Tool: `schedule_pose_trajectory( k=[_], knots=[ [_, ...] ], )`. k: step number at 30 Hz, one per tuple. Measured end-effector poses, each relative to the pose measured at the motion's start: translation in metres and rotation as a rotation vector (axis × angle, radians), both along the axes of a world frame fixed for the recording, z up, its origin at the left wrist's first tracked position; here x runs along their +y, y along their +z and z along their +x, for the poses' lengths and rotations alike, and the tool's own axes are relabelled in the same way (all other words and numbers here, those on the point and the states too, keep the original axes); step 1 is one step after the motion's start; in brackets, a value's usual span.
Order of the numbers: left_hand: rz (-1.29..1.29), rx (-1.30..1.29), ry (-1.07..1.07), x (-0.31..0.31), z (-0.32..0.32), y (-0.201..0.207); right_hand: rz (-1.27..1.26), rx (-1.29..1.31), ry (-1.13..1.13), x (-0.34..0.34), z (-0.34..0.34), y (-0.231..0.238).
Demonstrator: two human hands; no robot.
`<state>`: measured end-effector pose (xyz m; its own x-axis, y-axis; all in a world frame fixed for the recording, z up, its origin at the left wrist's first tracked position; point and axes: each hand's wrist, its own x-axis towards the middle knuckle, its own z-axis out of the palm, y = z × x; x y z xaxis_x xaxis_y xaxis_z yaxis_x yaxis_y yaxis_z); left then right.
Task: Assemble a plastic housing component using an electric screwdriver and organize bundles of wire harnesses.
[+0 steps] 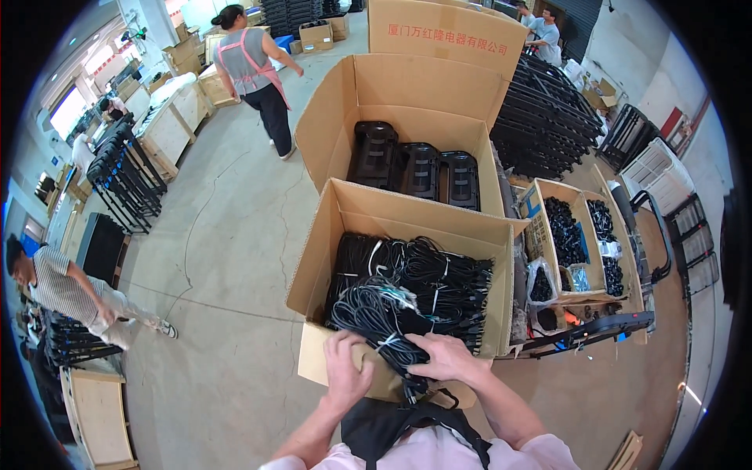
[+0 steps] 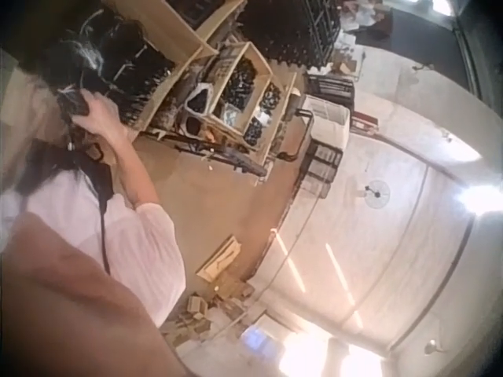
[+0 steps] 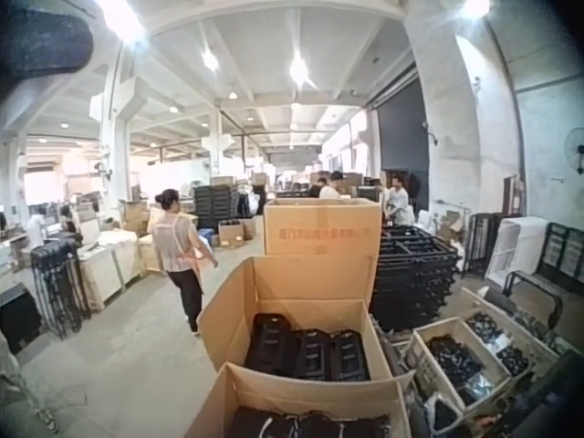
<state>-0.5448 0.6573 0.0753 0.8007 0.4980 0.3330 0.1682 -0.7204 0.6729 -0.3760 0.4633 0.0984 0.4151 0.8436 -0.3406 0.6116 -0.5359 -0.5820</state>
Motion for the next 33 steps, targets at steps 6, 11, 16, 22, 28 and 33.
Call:
schedule_pose_trajectory(
  k=[6, 11, 16, 22, 28, 33],
  knots=[
    [-1.496, 0.134, 0.066, -0.016, -0.029, -0.063, 0.07, 0.052, -0.013, 0.017, -0.007, 0.001],
    [-1.812, 0.101, 0.052, 0.002, -0.015, -0.079, 0.182, 0.023, 0.187, 0.032, -0.026, 0.027],
    [-1.715, -0.01, 0.168, -0.005, -0.013, -0.069, 0.084, 0.575, -0.02, 0.06, 0.01, 0.045],
    [-2.116, -0.117, 0.071, 0.003, -0.025, -0.075, -0.057, -0.157, -0.77, 0.067, 0.134, -0.09],
    [-2.258, -0.277, -0.094, 0.02, -0.057, -0.07, -0.452, -0.317, -0.604, 0.089, 0.176, -0.14],
    [-2.243, -0.272, -0.098, 0.022, -0.065, -0.071, -0.521, -0.48, -0.405, 0.069, 0.195, -0.17]
  ],
)
